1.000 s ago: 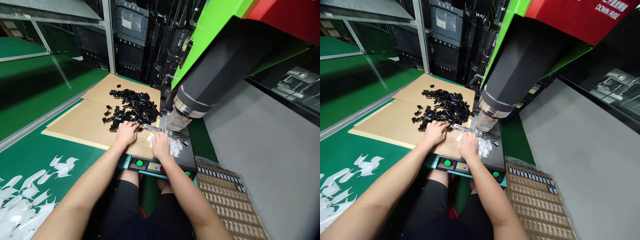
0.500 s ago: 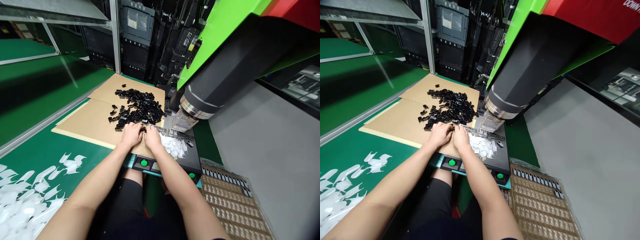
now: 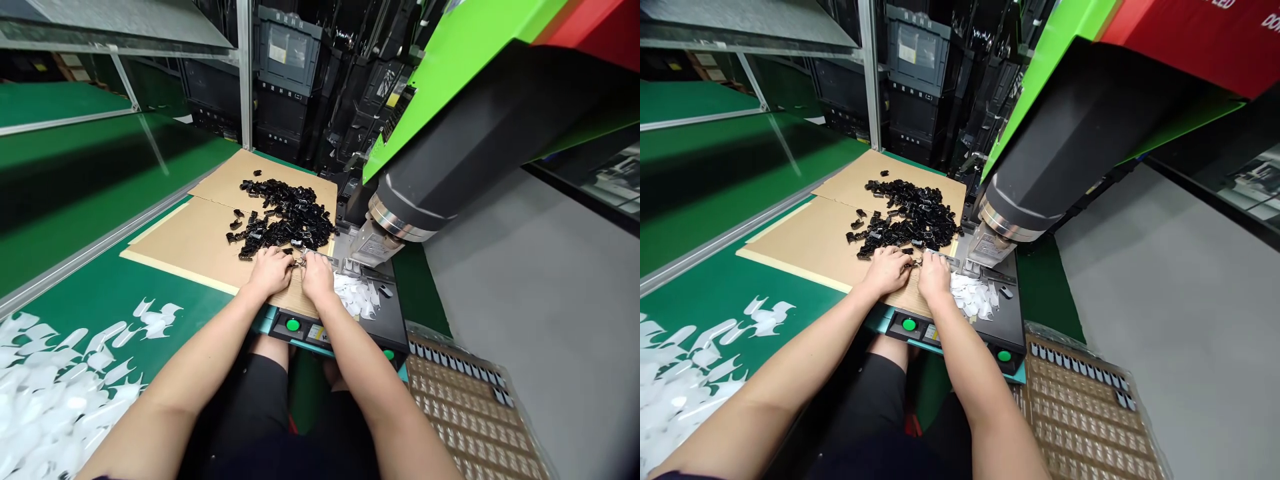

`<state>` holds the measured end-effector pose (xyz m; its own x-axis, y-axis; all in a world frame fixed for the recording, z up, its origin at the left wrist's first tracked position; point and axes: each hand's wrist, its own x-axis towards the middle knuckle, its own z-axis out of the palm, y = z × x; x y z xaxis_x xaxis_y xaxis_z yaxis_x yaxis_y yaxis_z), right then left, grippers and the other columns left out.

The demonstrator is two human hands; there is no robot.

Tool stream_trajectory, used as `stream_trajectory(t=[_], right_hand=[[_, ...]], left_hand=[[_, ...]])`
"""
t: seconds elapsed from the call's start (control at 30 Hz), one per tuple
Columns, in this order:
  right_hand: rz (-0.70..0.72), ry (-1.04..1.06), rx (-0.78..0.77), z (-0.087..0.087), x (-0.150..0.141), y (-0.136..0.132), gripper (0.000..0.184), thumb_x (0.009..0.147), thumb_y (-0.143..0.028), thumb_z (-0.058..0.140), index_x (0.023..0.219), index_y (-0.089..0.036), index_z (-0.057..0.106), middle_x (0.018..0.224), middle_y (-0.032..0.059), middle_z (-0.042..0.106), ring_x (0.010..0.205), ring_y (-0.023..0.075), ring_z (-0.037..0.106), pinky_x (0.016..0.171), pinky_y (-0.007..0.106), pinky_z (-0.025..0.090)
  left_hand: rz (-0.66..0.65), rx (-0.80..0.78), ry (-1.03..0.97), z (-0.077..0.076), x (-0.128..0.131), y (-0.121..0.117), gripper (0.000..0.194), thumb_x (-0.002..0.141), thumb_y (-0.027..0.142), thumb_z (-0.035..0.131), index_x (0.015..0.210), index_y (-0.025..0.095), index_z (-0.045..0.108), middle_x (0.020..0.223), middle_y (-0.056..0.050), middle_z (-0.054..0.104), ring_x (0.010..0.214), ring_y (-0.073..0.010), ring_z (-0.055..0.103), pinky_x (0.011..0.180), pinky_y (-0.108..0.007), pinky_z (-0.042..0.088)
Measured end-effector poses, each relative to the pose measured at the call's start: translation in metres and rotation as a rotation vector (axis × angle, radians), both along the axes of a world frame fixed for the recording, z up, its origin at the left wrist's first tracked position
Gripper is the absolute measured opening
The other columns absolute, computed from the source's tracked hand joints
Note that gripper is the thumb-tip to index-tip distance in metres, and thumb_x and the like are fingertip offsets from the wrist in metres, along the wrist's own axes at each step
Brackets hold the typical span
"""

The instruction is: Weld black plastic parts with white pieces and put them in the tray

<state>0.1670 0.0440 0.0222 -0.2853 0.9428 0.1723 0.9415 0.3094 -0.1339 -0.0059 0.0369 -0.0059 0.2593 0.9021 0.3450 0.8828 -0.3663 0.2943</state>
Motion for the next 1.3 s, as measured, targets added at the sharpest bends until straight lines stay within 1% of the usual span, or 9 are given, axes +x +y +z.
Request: stream_trajectory(t=[0.2,0.43,0.53,0.7,0.87,1.0,1.1,1.2,1.3], right_hand=[[0.079,-0.029,-0.007,-0.001,0.004,-0.003,0.029,0.101,-0.010,0.049,0.125,-0.020,0.063,0.122,0.0131,0.064,0.110,0.0286,0.056,0.099,0.040,0.046],[0.216,0.028,-0.008,-0.006,0.015,-0.017,0.020,0.105,-0.018,0.053,0.113,-0.023,0.071,0.120,0.0112,0.062,0.111,0.0274,0.052,0.099,0.040,0.046],[0.220,0.069,0.034,-0.012,0.020,-0.019,0.025,0.102,-0.014,0.054,0.116,-0.024,0.072,0.124,0.0108,0.063,0.114,0.0277,0.052,0.101,0.041,0.045],[0.220,0.063,0.042,-0.019,0.024,-0.020,0.034,0.098,-0.008,0.053,0.120,-0.025,0.073,0.115,0.0103,0.069,0.109,0.0294,0.054,0.101,0.045,0.045],[0.177,0.367,0.157,-0.013,0.058,-0.033,0.029,0.097,-0.014,0.059,0.121,-0.023,0.072,0.117,0.0095,0.072,0.112,0.0283,0.060,0.102,0.044,0.050],[-0.004,0.627,0.268,-0.013,0.117,-0.033,0.028,0.096,-0.017,0.059,0.120,-0.023,0.073,0.118,0.0095,0.073,0.107,0.0259,0.067,0.099,0.041,0.055],[-0.160,0.650,0.335,-0.019,0.150,-0.022,0.027,0.095,-0.020,0.059,0.117,-0.021,0.075,0.114,0.0119,0.073,0.100,0.0269,0.069,0.094,0.041,0.057],[-0.196,0.582,0.339,-0.025,0.160,-0.010,0.025,0.097,-0.021,0.057,0.115,-0.019,0.075,0.111,0.0128,0.072,0.101,0.0278,0.067,0.095,0.041,0.055],[-0.197,0.415,0.323,-0.026,0.158,-0.008,0.025,0.101,-0.025,0.056,0.117,-0.020,0.074,0.111,0.0134,0.071,0.105,0.0295,0.062,0.098,0.042,0.051]], left_hand=[[-0.005,0.001,-0.004,-0.004,-0.002,0.002,0.016,0.097,0.029,0.059,0.105,0.025,0.072,0.112,-0.012,0.078,0.135,-0.0381,0.052,0.107,-0.061,0.032],[-0.023,-0.020,-0.065,-0.008,-0.002,0.003,0.015,0.095,0.027,0.061,0.102,0.026,0.074,0.110,-0.013,0.078,0.140,-0.0397,0.049,0.111,-0.064,0.027],[-0.023,-0.022,-0.068,-0.008,-0.002,0.003,0.015,0.094,0.026,0.062,0.102,0.026,0.074,0.111,-0.014,0.077,0.140,-0.0397,0.048,0.112,-0.064,0.027],[-0.020,-0.019,-0.033,-0.008,0.000,0.000,0.016,0.094,0.024,0.061,0.102,0.026,0.074,0.112,-0.014,0.077,0.139,-0.0387,0.050,0.112,-0.063,0.027],[-0.018,0.014,-0.110,0.000,0.007,-0.010,0.018,0.100,0.033,0.060,0.105,0.027,0.076,0.114,-0.010,0.079,0.132,-0.0354,0.055,0.112,-0.060,0.027],[-0.062,0.079,-0.234,0.012,0.038,-0.016,0.025,0.103,0.043,0.061,0.115,0.030,0.078,0.119,-0.008,0.079,0.127,-0.0319,0.058,0.111,-0.055,0.030],[-0.129,0.089,-0.237,0.020,0.079,-0.007,0.027,0.105,0.042,0.059,0.120,0.032,0.079,0.118,-0.007,0.079,0.126,-0.0306,0.057,0.110,-0.054,0.030],[-0.143,0.102,-0.199,0.022,0.122,0.010,0.026,0.105,0.042,0.059,0.119,0.031,0.079,0.114,-0.009,0.078,0.126,-0.0312,0.056,0.108,-0.055,0.029],[-0.143,0.116,-0.130,0.020,0.151,0.023,0.023,0.104,0.038,0.060,0.113,0.030,0.080,0.109,-0.010,0.076,0.122,-0.0314,0.056,0.106,-0.056,0.029]])
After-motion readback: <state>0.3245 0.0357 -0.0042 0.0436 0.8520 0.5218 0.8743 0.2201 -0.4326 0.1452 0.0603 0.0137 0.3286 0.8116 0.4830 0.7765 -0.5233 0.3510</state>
